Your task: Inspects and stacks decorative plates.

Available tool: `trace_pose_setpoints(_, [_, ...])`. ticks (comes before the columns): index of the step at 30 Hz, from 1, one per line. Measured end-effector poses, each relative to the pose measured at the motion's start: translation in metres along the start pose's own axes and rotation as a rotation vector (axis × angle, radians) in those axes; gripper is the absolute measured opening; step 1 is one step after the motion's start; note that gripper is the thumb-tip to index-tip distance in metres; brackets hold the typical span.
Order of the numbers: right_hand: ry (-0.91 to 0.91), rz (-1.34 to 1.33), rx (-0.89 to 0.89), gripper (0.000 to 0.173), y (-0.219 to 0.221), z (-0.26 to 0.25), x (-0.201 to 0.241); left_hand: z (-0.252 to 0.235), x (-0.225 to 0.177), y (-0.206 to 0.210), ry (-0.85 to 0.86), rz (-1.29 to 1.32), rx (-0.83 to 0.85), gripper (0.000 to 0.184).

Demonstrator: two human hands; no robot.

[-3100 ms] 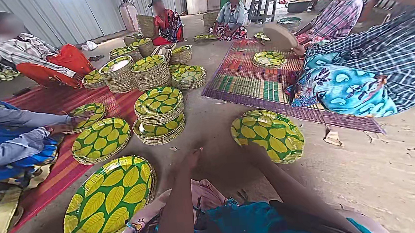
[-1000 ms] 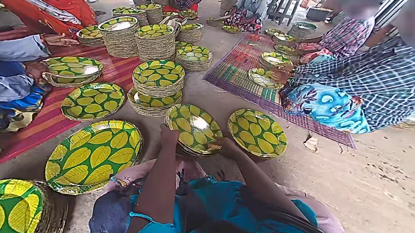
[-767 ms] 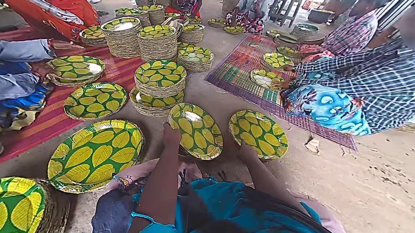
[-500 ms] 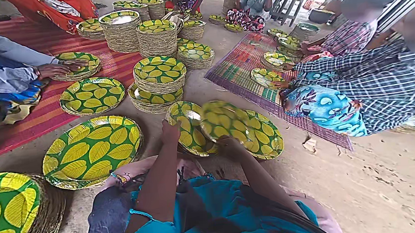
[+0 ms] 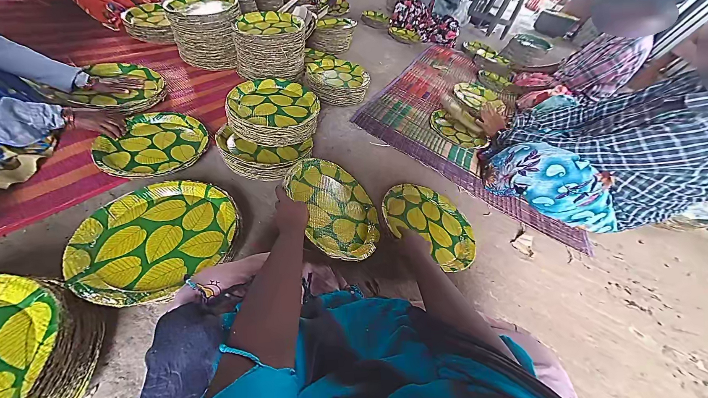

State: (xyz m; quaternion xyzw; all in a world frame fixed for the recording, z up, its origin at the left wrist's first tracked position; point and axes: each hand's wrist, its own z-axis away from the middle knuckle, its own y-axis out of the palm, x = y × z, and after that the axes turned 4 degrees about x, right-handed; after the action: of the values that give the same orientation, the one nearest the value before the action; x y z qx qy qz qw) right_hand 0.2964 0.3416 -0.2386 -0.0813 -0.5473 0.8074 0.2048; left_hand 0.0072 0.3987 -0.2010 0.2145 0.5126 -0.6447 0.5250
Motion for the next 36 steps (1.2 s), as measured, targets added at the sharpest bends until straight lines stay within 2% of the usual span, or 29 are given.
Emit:
trace_pose_setpoints(2, [-0.088, -0.022, -0.081, 0.048, 0.001, 0.000, 0.008, 0.001, -0.001, -0.001, 0.001, -0.045, 0.021, 0.080])
trace_pose_setpoints(4, [-0.323, -0.109, -0.149, 0.044, 0.007, -0.002, 0.010, -0.001, 0.001, -0.002, 0.010, -0.028, 0.015, 0.078])
trace_pose_setpoints(6, [-0.640, -0.173, -0.069, 0.039, 0.011, -0.003, 0.007, -0.003, 0.004, -0.001, 0.020, 0.048, 0.004, 0.082])
trace_pose_setpoints(8, [-0.827, -0.190, 0.025, 0.034, 0.013, -0.006, 0.008, -0.002, 0.004, 0.000, 0.011, 0.090, -0.019, 0.099])
trace_pose_setpoints(10, [-0.736, -0.181, 0.059, 0.041, 0.012, -0.005, 0.014, -0.002, 0.004, 0.000, 0.000, 0.057, -0.041, 0.096])
trace_pose_setpoints(12, [-0.445, -0.040, 0.061, 0.062, 0.012, 0.000, 0.017, 0.000, 0.001, -0.001, -0.023, -0.052, -0.034, 0.086])
trace_pose_setpoints(15, [-0.056, 0.048, 0.079, 0.093, 0.018, -0.002, 0.006, -0.002, -0.001, -0.001, -0.036, -0.031, -0.021, 0.081])
trace_pose_setpoints(17, [0.046, 0.094, 0.074, 0.097, 0.024, -0.005, -0.006, -0.004, 0.001, 0.000, -0.032, -0.013, -0.012, 0.080])
trace_pose_setpoints(18, [0.058, 0.112, 0.087, 0.094, 0.021, -0.005, -0.008, -0.005, 0.002, 0.000, -0.033, -0.014, -0.010, 0.080])
trace_pose_setpoints(22, [0.004, 0.013, 0.081, 0.049, -0.002, 0.003, -0.002, -0.007, 0.005, 0.001, -0.017, -0.011, -0.014, 0.080])
trace_pose_setpoints(24, [-0.011, -0.010, 0.021, 0.048, -0.007, 0.005, 0.007, -0.007, 0.005, 0.000, -0.012, -0.018, -0.016, 0.079])
trace_pose_setpoints(26, [-0.104, -0.010, -0.037, 0.049, -0.005, 0.008, 0.018, -0.008, 0.007, -0.001, -0.003, 0.003, -0.020, 0.075])
trace_pose_setpoints(28, [-0.349, -0.060, -0.064, 0.046, 0.001, 0.013, 0.025, -0.011, 0.010, -0.001, 0.032, 0.049, -0.015, 0.074])
trace_pose_setpoints(30, [-0.711, -0.158, 0.001, 0.038, 0.009, 0.011, 0.027, -0.009, 0.011, 0.000, 0.051, 0.093, -0.011, 0.089])
trace_pose_setpoints(31, [-0.834, -0.150, 0.072, 0.039, 0.010, 0.014, 0.029, -0.009, 0.011, 0.000, 0.054, 0.109, -0.018, 0.096])
trace_pose_setpoints(33, [-0.877, -0.035, 0.091, 0.049, 0.010, 0.020, 0.037, -0.010, 0.011, 0.000, 0.050, 0.072, -0.028, 0.099])
trace_pose_setpoints(35, [-0.726, -0.024, 0.035, 0.064, 0.014, 0.018, 0.037, -0.008, 0.010, -0.003, 0.038, -0.031, -0.029, 0.088])
trace_pose_setpoints(36, [-0.620, -0.033, 0.025, 0.080, 0.016, 0.013, 0.033, -0.006, 0.009, -0.004, 0.037, -0.049, -0.025, 0.085])
